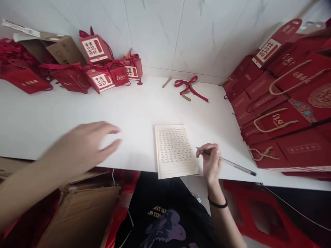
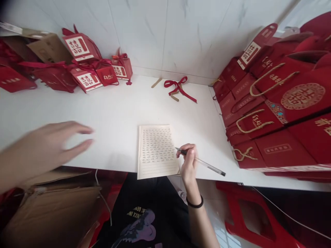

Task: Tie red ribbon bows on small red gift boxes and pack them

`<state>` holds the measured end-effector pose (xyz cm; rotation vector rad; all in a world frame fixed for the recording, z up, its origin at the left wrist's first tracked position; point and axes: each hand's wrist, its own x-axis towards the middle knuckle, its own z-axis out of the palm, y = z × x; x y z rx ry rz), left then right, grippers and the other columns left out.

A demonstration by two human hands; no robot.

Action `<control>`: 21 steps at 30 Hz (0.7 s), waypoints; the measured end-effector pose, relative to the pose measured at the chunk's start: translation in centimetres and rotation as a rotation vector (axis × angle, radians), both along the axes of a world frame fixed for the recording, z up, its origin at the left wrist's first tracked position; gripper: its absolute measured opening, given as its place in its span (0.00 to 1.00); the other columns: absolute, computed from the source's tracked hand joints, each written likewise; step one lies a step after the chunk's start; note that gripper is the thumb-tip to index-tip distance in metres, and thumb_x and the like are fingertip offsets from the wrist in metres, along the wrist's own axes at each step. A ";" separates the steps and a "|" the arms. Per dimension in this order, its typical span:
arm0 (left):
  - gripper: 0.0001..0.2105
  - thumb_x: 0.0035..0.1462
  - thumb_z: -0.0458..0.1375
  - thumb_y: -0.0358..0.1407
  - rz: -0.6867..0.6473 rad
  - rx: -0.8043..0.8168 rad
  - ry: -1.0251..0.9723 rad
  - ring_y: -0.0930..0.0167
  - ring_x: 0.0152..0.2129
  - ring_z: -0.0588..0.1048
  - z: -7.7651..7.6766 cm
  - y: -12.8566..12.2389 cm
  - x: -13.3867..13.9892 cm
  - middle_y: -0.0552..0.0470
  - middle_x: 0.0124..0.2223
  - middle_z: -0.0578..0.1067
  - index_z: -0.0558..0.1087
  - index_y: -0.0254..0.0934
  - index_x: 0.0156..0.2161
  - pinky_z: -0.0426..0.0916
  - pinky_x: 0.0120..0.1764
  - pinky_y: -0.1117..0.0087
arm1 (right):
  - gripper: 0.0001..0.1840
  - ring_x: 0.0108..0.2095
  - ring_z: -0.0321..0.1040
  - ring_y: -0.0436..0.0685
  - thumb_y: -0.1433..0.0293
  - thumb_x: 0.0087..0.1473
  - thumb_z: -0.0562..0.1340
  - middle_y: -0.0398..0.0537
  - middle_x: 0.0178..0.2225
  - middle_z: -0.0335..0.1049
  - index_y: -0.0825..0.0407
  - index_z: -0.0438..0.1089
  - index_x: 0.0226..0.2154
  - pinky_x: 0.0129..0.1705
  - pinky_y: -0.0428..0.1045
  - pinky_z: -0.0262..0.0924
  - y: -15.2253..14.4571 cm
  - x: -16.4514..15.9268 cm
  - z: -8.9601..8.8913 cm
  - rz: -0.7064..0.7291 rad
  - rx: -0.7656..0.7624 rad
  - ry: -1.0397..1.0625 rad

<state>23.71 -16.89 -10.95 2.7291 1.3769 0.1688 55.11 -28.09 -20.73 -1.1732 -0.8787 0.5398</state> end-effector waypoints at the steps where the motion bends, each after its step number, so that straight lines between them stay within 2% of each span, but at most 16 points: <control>1: 0.18 0.58 0.47 0.45 -0.080 -0.064 0.087 0.61 0.43 0.71 0.2 0.8 2.9 0.46 0.46 0.73 0.71 0.37 0.46 0.62 0.50 0.56 | 0.23 0.19 0.58 0.48 0.50 0.60 0.51 0.40 0.20 0.58 0.52 0.61 0.27 0.22 0.45 0.56 -0.6 -0.4 -0.6 0.000 -0.046 0.017; 4: 0.23 0.54 0.52 0.45 -0.315 -0.269 0.232 0.58 0.53 0.65 -1.2 2.8 10.4 0.45 0.59 0.64 0.67 0.37 0.53 0.57 0.55 0.59 | 0.23 0.16 0.54 0.47 0.51 0.59 0.53 0.38 0.17 0.55 0.52 0.61 0.25 0.17 0.43 0.50 -1.7 -0.9 -1.8 -0.052 -0.183 0.039; 6: 0.30 0.54 0.53 0.47 -0.377 -0.349 0.214 0.57 0.60 0.56 -2.9 3.6 12.8 0.46 0.65 0.54 0.59 0.38 0.60 0.52 0.59 0.59 | 0.22 0.16 0.54 0.47 0.52 0.57 0.56 0.38 0.16 0.56 0.52 0.59 0.24 0.17 0.42 0.49 -1.9 -0.7 -1.8 -0.097 -0.260 0.019; 9: 0.34 0.56 0.52 0.48 -0.409 -0.459 0.189 0.58 0.64 0.41 -5.2 4.0 12.9 0.49 0.68 0.41 0.49 0.41 0.64 0.42 0.62 0.57 | 0.19 0.17 0.53 0.47 0.57 0.53 0.62 0.37 0.16 0.56 0.52 0.57 0.23 0.19 0.42 0.49 -1.7 -0.4 -1.3 -0.141 -0.361 -0.046; 11: 0.35 0.56 0.53 0.48 -0.427 -0.545 0.210 0.58 0.65 0.36 -6.1 4.0 12.0 0.51 0.69 0.37 0.47 0.44 0.65 0.37 0.63 0.54 | 0.17 0.18 0.53 0.47 0.60 0.51 0.64 0.37 0.17 0.56 0.52 0.58 0.23 0.20 0.43 0.50 -1.5 -0.3 -1.1 -0.174 -0.402 -0.147; 14: 0.36 0.53 0.56 0.49 -0.425 -0.626 0.209 0.57 0.65 0.36 -6.7 4.1 11.1 0.54 0.69 0.38 0.48 0.48 0.64 0.34 0.63 0.52 | 0.18 0.18 0.51 0.46 0.62 0.49 0.64 0.37 0.16 0.54 0.52 0.56 0.19 0.20 0.43 0.49 -1.5 -0.4 -1.1 -0.254 -0.425 -0.283; 17: 0.36 0.52 0.56 0.49 -0.413 -0.636 0.172 0.56 0.65 0.35 -6.8 4.4 11.3 0.55 0.68 0.40 0.50 0.48 0.64 0.34 0.63 0.52 | 0.21 0.17 0.45 0.45 0.64 0.50 0.62 0.36 0.15 0.48 0.51 0.50 0.17 0.19 0.43 0.45 -1.7 -0.6 -1.4 -0.337 -0.445 -0.292; 21: 0.35 0.52 0.56 0.49 -0.407 -0.638 0.179 0.56 0.65 0.34 -6.8 4.3 11.5 0.54 0.69 0.39 0.50 0.48 0.64 0.33 0.62 0.51 | 0.21 0.18 0.40 0.46 0.68 0.50 0.58 0.35 0.16 0.41 0.51 0.44 0.17 0.19 0.44 0.41 -1.8 -0.6 -1.3 -0.335 -0.503 -0.309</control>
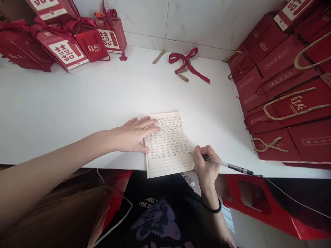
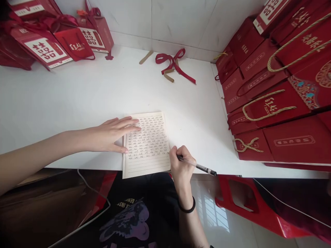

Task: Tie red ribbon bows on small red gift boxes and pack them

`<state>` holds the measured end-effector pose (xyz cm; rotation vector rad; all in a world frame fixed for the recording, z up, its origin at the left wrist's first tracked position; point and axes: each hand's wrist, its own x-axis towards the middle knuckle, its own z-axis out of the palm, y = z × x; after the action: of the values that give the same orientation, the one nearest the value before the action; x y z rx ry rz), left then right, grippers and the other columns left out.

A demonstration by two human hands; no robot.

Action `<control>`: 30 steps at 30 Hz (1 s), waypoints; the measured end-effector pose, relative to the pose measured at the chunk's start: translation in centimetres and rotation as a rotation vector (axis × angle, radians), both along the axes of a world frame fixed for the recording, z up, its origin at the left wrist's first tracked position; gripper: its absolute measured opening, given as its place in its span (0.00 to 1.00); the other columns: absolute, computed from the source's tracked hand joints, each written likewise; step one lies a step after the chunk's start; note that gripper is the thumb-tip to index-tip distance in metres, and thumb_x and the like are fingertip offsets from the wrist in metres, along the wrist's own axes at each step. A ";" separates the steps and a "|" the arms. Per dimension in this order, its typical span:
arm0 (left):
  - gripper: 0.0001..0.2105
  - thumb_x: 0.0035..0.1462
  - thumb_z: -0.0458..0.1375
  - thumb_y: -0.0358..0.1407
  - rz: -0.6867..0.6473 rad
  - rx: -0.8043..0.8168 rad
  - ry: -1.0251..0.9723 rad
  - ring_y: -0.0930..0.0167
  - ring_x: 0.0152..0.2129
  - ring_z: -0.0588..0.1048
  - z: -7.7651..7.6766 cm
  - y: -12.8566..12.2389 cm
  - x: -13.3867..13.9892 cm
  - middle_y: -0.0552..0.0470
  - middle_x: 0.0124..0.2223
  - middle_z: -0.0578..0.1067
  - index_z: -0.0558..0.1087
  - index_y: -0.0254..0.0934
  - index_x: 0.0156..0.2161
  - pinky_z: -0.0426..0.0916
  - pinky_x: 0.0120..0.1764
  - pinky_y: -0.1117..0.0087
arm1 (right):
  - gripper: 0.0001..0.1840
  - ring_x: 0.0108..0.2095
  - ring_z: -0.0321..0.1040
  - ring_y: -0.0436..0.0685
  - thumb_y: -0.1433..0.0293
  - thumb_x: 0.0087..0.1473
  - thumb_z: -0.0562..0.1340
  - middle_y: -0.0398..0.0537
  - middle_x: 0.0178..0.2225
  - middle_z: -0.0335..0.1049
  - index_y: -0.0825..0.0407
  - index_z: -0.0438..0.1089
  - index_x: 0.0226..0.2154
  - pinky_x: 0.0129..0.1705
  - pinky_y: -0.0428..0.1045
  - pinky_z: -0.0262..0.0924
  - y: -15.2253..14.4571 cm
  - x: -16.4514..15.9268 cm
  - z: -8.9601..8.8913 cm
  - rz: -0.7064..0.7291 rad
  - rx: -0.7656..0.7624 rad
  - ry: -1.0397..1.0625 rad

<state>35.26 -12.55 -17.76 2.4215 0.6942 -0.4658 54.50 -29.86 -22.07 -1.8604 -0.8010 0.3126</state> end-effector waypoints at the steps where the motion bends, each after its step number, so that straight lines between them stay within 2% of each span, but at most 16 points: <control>1: 0.35 0.52 0.56 0.49 -0.002 -0.002 0.000 0.56 0.64 0.34 0.0 0.0 0.0 0.54 0.69 0.39 0.49 0.48 0.64 0.32 0.62 0.51 | 0.20 0.18 0.40 0.46 0.68 0.50 0.57 0.36 0.16 0.41 0.51 0.44 0.17 0.19 0.44 0.41 0.0 0.0 0.1 0.011 -0.016 -0.012; 10: 0.36 0.53 0.54 0.49 -0.017 -0.005 -0.003 0.57 0.65 0.33 0.0 -0.2 -0.1 0.54 0.69 0.36 0.48 0.47 0.64 0.31 0.62 0.52 | 0.18 0.18 0.39 0.46 0.69 0.48 0.55 0.36 0.15 0.40 0.50 0.43 0.17 0.19 0.44 0.40 0.2 0.2 0.2 0.040 -0.067 -0.170; 22: 0.36 0.52 0.56 0.47 -0.005 -0.016 0.024 0.57 0.65 0.34 0.4 -0.3 0.2 0.53 0.69 0.37 0.48 0.46 0.64 0.32 0.62 0.52 | 0.18 0.19 0.38 0.46 0.71 0.47 0.55 0.36 0.16 0.39 0.50 0.42 0.17 0.19 0.45 0.38 0.2 0.1 0.2 0.011 -0.078 -0.105; 30: 0.36 0.52 0.56 0.47 -0.015 -0.002 0.007 0.57 0.65 0.34 0.2 -0.4 0.1 0.52 0.69 0.37 0.48 0.46 0.64 0.32 0.62 0.51 | 0.19 0.18 0.39 0.46 0.71 0.48 0.56 0.36 0.16 0.39 0.50 0.42 0.17 0.19 0.45 0.37 -0.2 0.1 0.5 -0.002 -0.009 -0.024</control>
<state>35.32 -12.91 -17.56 2.4259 0.6791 -0.4803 54.57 -30.06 -21.61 -1.8766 -0.8154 0.2938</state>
